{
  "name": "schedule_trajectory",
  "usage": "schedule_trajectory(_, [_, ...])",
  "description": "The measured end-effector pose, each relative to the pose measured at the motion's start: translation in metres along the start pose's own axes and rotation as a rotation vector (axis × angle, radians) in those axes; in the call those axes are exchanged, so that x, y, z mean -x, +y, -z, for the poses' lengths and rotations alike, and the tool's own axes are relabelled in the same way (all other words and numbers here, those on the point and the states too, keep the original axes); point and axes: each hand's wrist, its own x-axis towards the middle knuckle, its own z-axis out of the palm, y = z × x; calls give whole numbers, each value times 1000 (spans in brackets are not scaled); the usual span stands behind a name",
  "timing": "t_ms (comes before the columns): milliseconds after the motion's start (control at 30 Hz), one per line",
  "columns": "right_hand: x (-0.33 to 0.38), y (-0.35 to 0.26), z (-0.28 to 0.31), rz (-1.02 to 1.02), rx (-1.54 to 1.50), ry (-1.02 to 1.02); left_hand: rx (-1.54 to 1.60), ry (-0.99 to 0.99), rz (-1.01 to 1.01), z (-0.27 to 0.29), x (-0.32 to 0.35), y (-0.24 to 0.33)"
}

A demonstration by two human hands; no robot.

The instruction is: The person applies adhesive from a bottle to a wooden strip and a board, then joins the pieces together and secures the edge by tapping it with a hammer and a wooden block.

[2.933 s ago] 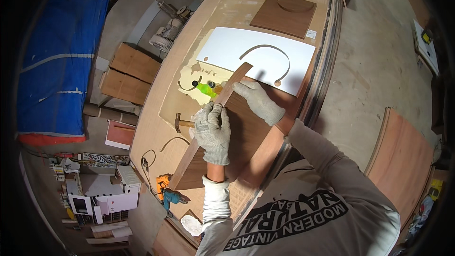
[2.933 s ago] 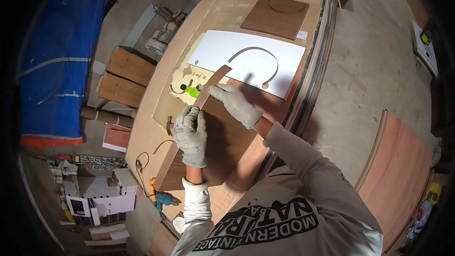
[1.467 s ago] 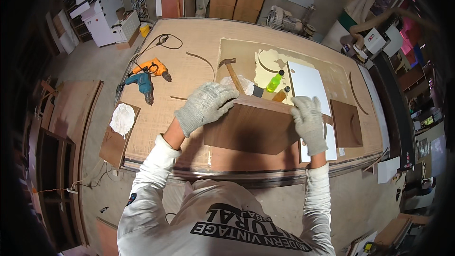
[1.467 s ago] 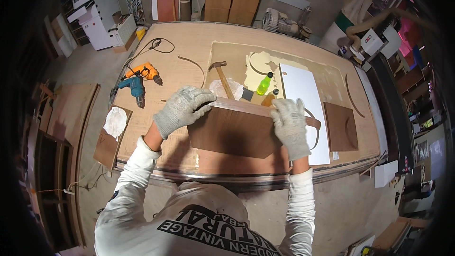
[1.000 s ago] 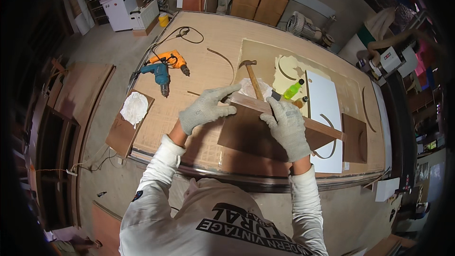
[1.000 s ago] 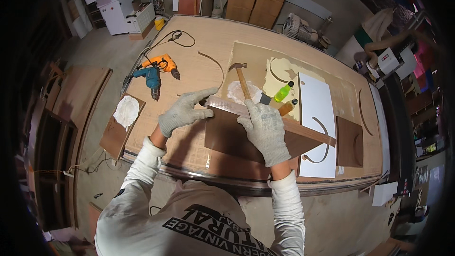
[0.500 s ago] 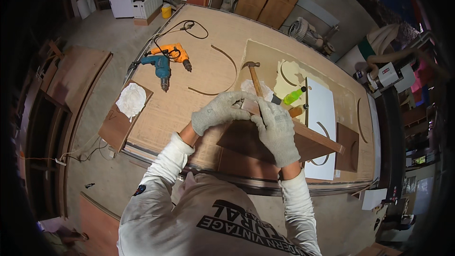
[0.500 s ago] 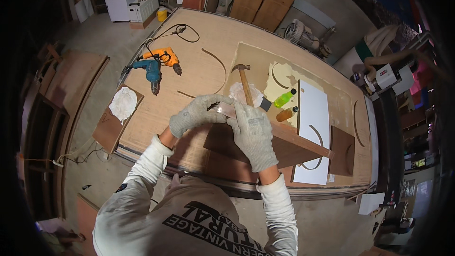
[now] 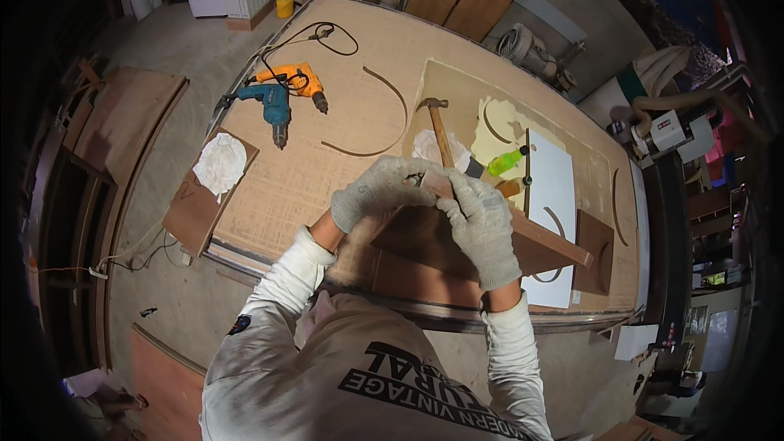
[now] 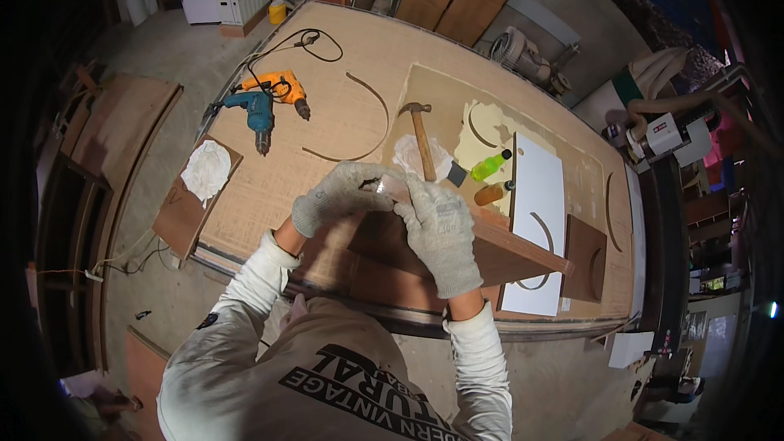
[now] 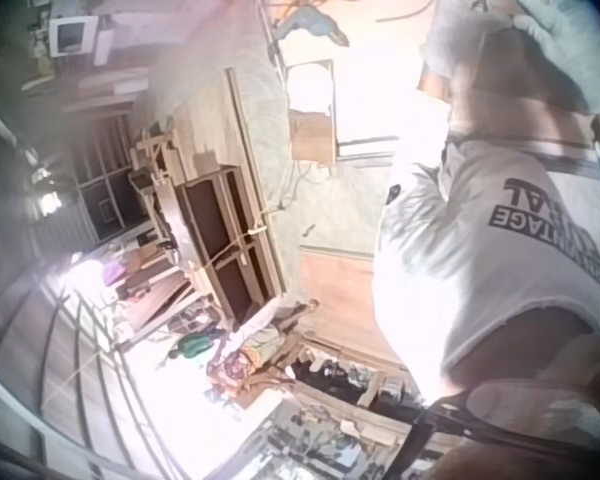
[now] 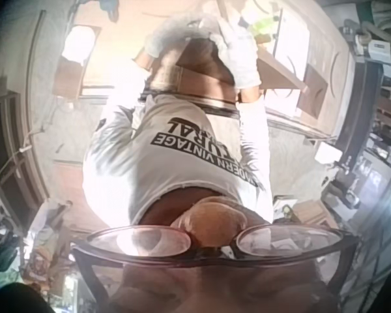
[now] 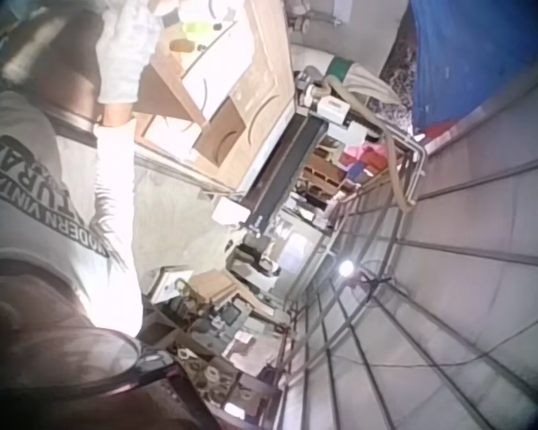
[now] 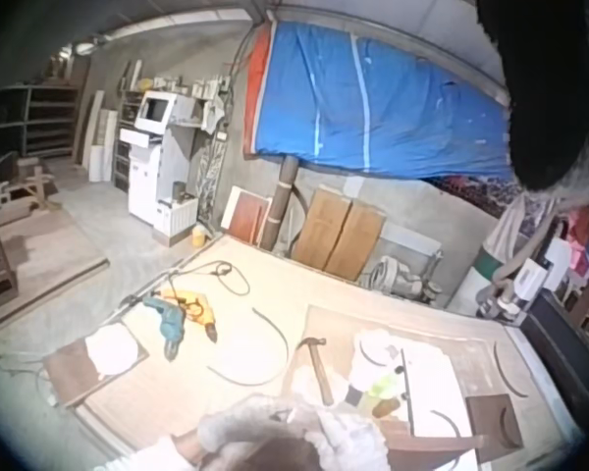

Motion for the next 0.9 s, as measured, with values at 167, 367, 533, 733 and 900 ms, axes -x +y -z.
schedule_trajectory(167, [-2, 2, -1, -5, -19, -6, 44, -6, -25, -1, -1, 2])
schedule_trajectory(367, [-1, 4, -2, -5, -1, -17, 142, -24, 33, -1, 2, 12])
schedule_trajectory(533, [-1, -4, 2, -10, -11, -10, 492, 70, 2, -25, 10, 4])
schedule_trajectory(733, [-24, -7, 28, -132, -344, -73, 62, 218, -219, -37, 6, -22])
schedule_trajectory(900, [-70, -38, 32, -283, -678, 314, -79, 395, -232, -54, 10, -22])
